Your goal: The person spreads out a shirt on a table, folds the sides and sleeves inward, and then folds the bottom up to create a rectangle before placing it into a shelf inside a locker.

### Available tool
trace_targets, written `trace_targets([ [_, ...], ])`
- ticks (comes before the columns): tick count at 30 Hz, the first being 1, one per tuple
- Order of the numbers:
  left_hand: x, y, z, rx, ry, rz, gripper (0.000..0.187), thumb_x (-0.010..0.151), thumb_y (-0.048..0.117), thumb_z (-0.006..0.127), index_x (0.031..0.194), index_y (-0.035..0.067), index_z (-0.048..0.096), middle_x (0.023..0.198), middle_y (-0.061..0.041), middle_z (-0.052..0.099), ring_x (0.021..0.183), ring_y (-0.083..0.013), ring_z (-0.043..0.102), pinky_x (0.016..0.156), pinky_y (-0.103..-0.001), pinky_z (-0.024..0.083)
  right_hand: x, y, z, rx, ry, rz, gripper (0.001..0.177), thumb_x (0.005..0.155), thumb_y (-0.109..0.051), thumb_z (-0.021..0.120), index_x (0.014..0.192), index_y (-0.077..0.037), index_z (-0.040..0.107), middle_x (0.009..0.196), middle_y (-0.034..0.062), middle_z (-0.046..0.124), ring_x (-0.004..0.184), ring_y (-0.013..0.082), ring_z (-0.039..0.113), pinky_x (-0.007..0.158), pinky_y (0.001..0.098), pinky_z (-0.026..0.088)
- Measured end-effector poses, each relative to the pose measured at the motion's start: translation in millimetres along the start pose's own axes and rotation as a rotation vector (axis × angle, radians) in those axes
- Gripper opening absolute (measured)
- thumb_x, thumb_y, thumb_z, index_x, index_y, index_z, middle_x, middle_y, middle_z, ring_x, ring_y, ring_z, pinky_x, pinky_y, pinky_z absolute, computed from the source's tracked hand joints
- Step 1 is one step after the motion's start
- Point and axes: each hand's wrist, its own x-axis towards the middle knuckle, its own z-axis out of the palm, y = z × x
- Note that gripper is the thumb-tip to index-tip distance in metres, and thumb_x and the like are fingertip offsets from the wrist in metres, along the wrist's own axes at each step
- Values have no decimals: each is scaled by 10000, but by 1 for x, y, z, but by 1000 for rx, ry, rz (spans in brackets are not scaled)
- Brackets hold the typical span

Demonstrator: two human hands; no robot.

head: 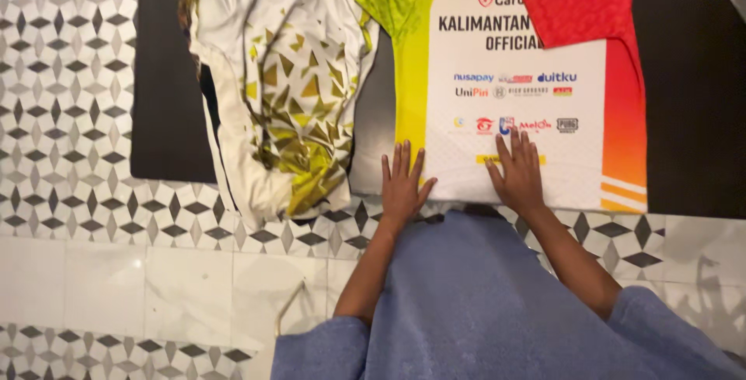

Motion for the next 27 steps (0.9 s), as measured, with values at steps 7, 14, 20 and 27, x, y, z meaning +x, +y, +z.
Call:
trace_targets([
  [7,39,-16,-7,-13,-31,-3,727,994,475,600,1579,85,415,1678,-238,256,1569,-408,191,1251,-623,101,40,-22,9,-42,-11,-14,640,1011,-348,570,1553,-37,432,1658,292,288,1540,470,259,1230,578,220],
  [14,105,-35,-6,15,7,15,702,992,457,605,1555,73,439,1663,-248,272,1563,-415,201,1250,-616,119,116,-33,26,12,-26,-86,639,1032,-351,545,1579,-47,417,1673,263,290,1558,432,252,1254,578,190],
  [20,174,-61,-12,36,41,17,675,977,422,630,1510,34,482,1636,-262,321,1556,-414,232,1254,-616,133,203,-42,46,22,-37,-134,641,1024,-354,547,1577,-53,425,1661,267,289,1545,440,246,1247,570,181],
  [27,260,-92,-28,-116,286,-161,594,974,242,653,1478,-17,477,1508,-267,485,1411,-437,446,1151,-533,383,298,-46,68,59,18,-158,603,1058,-348,546,1565,-39,443,1668,264,305,1562,434,248,1264,578,181],
])
